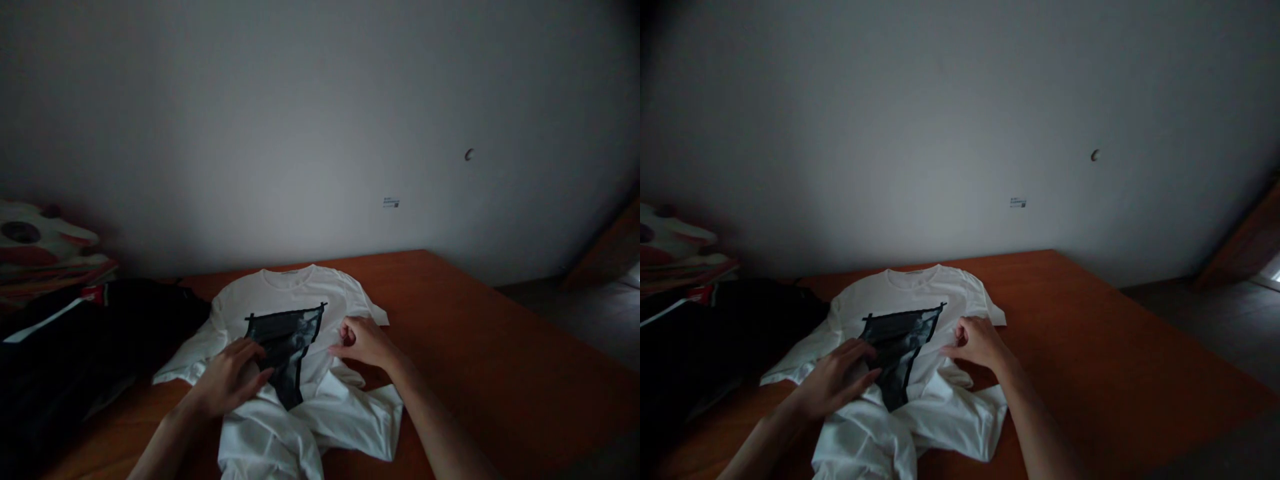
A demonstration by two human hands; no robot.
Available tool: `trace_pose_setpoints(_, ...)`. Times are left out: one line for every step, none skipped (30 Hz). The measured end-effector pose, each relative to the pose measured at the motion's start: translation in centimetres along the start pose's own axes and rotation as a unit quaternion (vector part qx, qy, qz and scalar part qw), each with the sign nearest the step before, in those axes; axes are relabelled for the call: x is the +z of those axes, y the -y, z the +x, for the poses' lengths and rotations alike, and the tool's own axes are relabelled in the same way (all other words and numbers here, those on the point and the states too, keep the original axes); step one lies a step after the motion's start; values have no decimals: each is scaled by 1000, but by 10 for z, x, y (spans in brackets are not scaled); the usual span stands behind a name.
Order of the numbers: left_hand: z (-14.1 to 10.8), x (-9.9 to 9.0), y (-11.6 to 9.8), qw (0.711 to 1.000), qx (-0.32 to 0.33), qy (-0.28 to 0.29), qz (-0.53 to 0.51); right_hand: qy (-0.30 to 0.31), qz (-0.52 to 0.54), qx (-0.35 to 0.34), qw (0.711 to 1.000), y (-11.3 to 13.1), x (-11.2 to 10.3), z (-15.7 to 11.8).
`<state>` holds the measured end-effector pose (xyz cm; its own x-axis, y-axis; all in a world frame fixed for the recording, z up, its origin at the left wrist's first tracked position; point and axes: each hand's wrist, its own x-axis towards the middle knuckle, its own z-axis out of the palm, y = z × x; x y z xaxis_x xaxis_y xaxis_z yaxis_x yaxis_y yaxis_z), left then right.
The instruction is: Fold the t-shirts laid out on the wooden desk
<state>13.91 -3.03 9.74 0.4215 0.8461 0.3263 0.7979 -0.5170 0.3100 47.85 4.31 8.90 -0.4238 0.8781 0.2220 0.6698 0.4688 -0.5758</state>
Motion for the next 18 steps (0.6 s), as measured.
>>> trace_pose_setpoints(1, 0, -3, 1000, 10, 11, 2, -1, 0, 2, 1000, 0, 2, 0)
trace_pose_setpoints(1, 1, -5, 1000, 14, 16, 7, -1, 1, 5, 1000, -1, 4, 0)
trace_pose_setpoints(1, 2, -6, 1000, 12, 19, 11, 3, 2, 10, 1000, -2, 5, 1)
trace_pose_setpoints(2, 2, -5, 1000, 7, 21, 14, 10, 5, 17, 1000, -4, 5, 2)
trace_pose_setpoints(2, 4, -3, 1000, 3, 22, 16, 15, 5, 26, 1000, -6, 5, 3)
trace_pose_setpoints(2, 5, 0, 1000, 0, 23, 17, 12, -1, 36, 999, -8, 5, 4)
trace_pose_setpoints(1, 6, 4, 1000, -4, 23, 18, -2, -17, 49, 999, -11, 4, 5)
trace_pose_setpoints(1, 8, 8, 1000, -10, 19, 19, -27, -40, 62, 997, -14, 3, 6)
trace_pose_setpoints(0, 10, 13, 1000, -20, 12, 19, -57, -66, 73, 993, -17, 3, 7)
trace_pose_setpoints(0, 12, 17, 999, -33, 2, 21, -89, -92, 82, 988, -21, 3, 8)
trace_pose_setpoints(-1, 13, 21, 998, -49, -9, 23, -119, -112, 87, 983, -25, 3, 8)
trace_pose_setpoints(-1, 14, 25, 997, -66, -20, 24, -141, -122, 89, 978, -28, 3, 9)
trace_pose_setpoints(-1, 15, 26, 996, -79, -30, 23, -157, -120, 84, 977, -31, 4, 10)
trace_pose_setpoints(-1, 14, 26, 995, -85, -39, 19, -167, -107, 76, 977, -33, 4, 10)
trace_pose_setpoints(0, 13, 24, 995, -83, -44, 10, -171, -84, 63, 980, -34, 5, 10)
trace_pose_setpoints(0, 10, 20, 996, -74, -45, -3, -164, -54, 46, 984, -34, 5, 10)
trace_pose_setpoints(1, 7, 14, 997, -58, -40, -18, -142, -20, 25, 989, -32, 5, 9)
trace_pose_setpoints(2, 4, 7, 998, -36, -28, -33, -109, 12, 2, 994, -30, 4, 8)
